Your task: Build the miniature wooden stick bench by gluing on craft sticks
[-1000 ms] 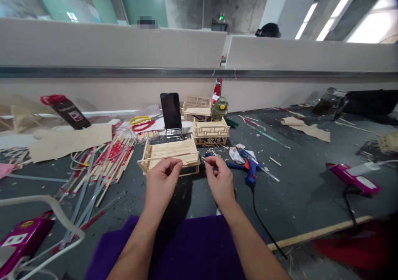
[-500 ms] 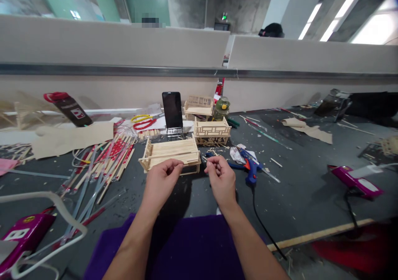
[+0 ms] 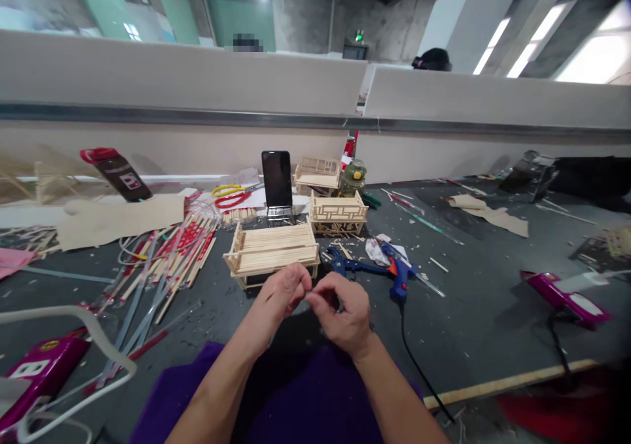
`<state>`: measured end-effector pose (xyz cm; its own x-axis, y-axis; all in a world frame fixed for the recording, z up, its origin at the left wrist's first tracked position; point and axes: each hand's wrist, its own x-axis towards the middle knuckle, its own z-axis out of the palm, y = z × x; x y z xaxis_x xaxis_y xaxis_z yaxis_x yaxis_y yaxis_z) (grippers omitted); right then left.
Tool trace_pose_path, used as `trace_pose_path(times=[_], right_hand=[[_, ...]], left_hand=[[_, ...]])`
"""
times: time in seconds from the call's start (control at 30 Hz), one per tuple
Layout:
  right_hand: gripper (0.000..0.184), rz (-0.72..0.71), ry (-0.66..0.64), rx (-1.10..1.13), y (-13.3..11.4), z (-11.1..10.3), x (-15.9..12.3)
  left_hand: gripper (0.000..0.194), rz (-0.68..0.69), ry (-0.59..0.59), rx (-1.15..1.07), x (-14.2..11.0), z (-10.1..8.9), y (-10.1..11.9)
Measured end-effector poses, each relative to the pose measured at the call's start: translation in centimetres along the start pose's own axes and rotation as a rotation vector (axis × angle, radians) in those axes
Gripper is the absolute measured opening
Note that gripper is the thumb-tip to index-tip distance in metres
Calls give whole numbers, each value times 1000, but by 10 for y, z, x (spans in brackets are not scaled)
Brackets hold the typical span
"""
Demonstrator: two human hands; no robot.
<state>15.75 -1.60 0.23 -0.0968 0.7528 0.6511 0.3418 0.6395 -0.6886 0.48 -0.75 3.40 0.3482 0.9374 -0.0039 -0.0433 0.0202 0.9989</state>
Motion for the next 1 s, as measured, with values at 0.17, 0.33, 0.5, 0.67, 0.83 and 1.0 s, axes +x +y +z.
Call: trace_pose_path(times=[0.17, 0.33, 0.5, 0.67, 0.83, 1.0], right_hand=[[7, -219, -207, -130, 1, 8, -1], [11, -287, -210, -224, 1, 12, -1], [18, -349, -163, -198, -6, 13, -1], [10, -81, 3, -38, -7, 11, -4], [18, 388, 122, 576, 1, 6, 7], [35, 511, -113, 1088, 6, -11, 8]], left_hand=[[57, 18, 49, 103, -1, 4, -6], [49, 150, 160, 361, -5, 9, -8], [56, 233, 210, 334, -5, 14, -13], [53, 298, 202, 373, -6, 13, -13], [29, 346, 199, 347, 0, 15, -16], [78, 223, -115, 159, 7, 23, -16]])
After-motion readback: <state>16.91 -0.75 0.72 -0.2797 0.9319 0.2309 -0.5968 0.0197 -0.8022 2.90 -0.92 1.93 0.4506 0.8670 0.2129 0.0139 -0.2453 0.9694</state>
